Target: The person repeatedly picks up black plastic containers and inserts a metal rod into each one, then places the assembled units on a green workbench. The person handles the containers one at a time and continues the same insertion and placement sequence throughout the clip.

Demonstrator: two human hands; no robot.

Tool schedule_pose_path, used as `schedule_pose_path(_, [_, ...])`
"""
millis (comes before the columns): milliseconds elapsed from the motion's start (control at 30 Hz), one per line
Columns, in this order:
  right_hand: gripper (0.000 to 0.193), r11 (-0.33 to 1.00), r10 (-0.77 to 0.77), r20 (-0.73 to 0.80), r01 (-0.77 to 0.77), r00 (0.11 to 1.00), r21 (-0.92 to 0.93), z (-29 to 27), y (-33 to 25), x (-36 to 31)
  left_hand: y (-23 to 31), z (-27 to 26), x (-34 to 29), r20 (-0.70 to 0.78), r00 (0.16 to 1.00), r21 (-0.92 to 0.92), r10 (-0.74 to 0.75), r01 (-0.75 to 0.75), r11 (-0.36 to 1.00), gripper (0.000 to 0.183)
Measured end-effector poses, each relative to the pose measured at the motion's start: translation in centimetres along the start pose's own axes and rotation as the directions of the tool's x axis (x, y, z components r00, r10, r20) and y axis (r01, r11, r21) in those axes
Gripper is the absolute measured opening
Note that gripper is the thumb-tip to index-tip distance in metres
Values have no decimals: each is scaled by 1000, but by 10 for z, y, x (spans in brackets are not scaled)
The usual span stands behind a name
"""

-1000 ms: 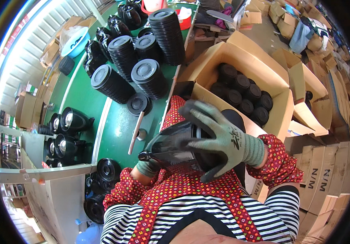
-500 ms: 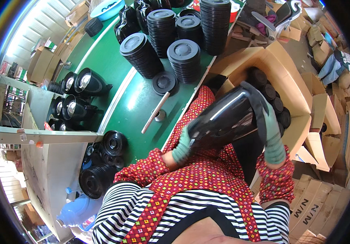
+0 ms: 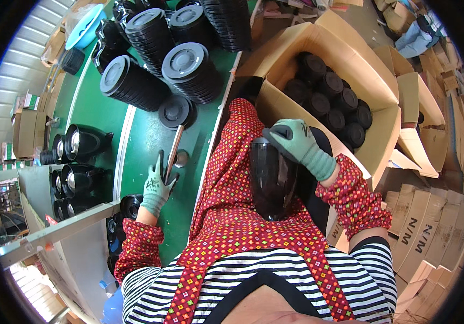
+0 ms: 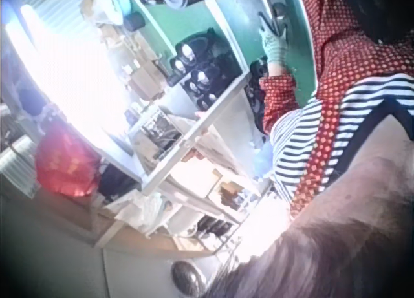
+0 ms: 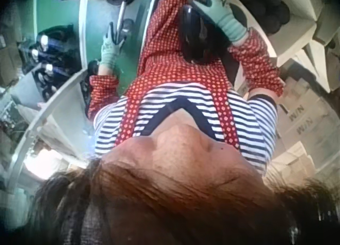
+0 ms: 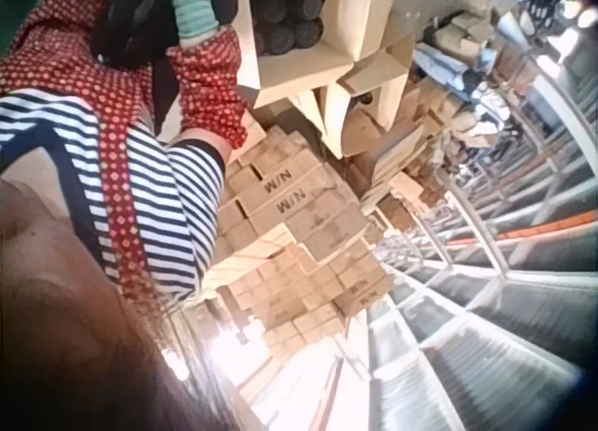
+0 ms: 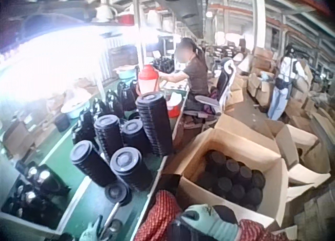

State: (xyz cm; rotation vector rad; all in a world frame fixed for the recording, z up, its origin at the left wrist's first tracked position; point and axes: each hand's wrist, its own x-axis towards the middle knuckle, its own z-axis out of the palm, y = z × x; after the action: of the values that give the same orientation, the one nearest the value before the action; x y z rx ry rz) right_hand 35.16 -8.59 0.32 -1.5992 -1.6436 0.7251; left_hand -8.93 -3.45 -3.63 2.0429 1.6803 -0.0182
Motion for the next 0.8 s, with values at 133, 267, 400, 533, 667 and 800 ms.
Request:
schedule_pose_path(133, [26, 997, -76, 46, 75, 996, 8, -8, -9, -11, 18, 9, -5, 22, 998, -740, -53, 52, 670, 65])
schedule_pose_path(267, [26, 938, -40, 413, -108, 910, 328, -54, -31, 11, 133, -56, -9, 136, 990, -847, -37, 135, 514, 65])
schedule_pose_path(400, [37, 887, -451, 67, 455, 890, -81, -73, -55, 48, 188, -87, 18, 76, 948, -687, 308, -174, 706, 63])
schedule_pose_path(533, [44, 753, -593, 150, 611, 791, -245, -71, -36, 103, 238, -108, 53, -4, 748, -617, 664, -524, 587, 65])
schedule_pose_path(667, [28, 866, -491, 74, 477, 868, 146, -46, 24, 118, 266, -137, 83, 231, 759, -668, 609, -331, 667, 81])
schedule_pose_path(800, [31, 831, -400, 11, 358, 916, 425, 0, 65, 104, 269, -91, 131, -175, 372, -429, 912, -862, 269, 75])
